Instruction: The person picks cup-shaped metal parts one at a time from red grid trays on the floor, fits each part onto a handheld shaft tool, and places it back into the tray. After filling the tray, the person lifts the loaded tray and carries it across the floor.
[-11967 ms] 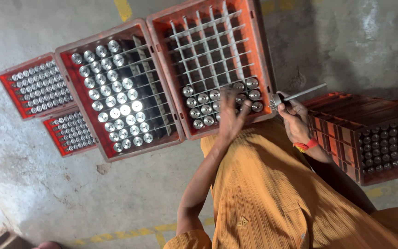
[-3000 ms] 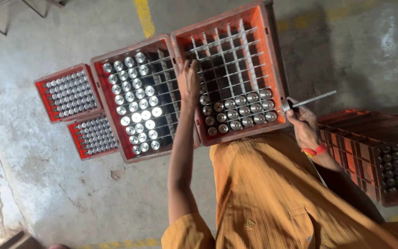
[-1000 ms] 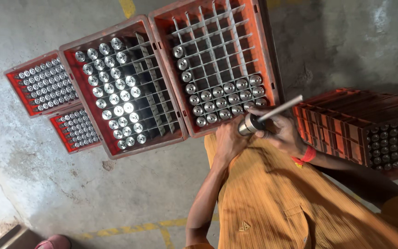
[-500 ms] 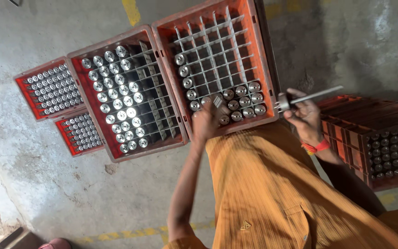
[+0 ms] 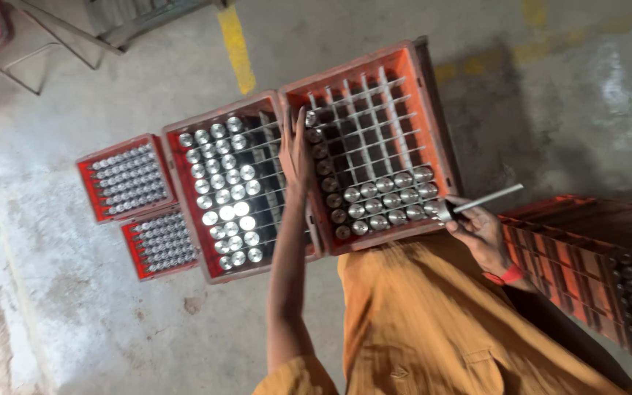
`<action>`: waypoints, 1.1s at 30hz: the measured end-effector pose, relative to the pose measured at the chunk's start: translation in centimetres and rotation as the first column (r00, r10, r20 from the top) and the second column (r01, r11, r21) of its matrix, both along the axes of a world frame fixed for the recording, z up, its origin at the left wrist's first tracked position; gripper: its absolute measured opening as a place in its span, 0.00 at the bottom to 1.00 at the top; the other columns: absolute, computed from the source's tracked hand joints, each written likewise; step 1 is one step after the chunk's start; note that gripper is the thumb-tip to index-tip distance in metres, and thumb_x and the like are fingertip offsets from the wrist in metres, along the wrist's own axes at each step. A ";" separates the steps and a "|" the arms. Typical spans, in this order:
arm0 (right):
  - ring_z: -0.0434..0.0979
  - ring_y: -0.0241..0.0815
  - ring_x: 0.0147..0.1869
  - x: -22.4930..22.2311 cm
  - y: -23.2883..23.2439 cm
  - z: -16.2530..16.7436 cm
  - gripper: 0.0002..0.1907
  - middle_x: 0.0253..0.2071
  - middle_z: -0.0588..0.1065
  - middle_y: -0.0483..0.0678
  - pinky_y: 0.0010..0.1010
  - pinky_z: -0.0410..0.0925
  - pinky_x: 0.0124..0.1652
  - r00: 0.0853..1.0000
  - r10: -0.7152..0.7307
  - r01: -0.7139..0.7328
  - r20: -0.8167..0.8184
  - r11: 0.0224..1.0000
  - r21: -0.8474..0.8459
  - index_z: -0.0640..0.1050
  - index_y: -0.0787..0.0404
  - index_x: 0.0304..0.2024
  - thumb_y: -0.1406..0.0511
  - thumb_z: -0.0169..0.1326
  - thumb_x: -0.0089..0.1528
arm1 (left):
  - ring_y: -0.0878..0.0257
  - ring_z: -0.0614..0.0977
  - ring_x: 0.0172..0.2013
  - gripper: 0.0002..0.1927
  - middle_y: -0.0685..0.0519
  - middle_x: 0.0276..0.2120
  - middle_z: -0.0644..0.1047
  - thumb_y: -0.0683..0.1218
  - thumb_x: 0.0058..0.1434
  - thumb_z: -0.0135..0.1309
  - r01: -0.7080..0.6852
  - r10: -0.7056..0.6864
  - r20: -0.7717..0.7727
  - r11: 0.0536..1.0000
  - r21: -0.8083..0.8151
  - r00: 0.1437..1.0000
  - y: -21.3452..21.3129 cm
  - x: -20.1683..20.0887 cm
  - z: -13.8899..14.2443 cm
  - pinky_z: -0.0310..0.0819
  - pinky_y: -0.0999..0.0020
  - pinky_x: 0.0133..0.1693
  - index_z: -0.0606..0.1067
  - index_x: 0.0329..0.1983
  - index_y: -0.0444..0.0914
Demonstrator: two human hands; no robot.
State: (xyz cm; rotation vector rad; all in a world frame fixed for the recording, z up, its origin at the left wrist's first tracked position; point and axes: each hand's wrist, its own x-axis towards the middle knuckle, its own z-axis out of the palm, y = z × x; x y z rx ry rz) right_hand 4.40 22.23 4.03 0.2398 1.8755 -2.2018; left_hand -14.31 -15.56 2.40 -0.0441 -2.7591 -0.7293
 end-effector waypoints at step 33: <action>0.79 0.39 0.58 -0.2 -9.6 4.7 0.31 0.58 0.78 0.51 0.32 0.72 0.59 0.896 0.434 -0.439 0.092 0.898 0.038 0.74 0.62 0.66 0.68 0.64 0.59 | 0.65 0.68 0.25 0.17 0.54 0.26 0.68 0.43 0.65 0.67 -0.546 0.034 0.552 0.207 0.812 0.833 3.6 20.8 4.5 0.61 0.65 0.26 0.69 0.33 0.34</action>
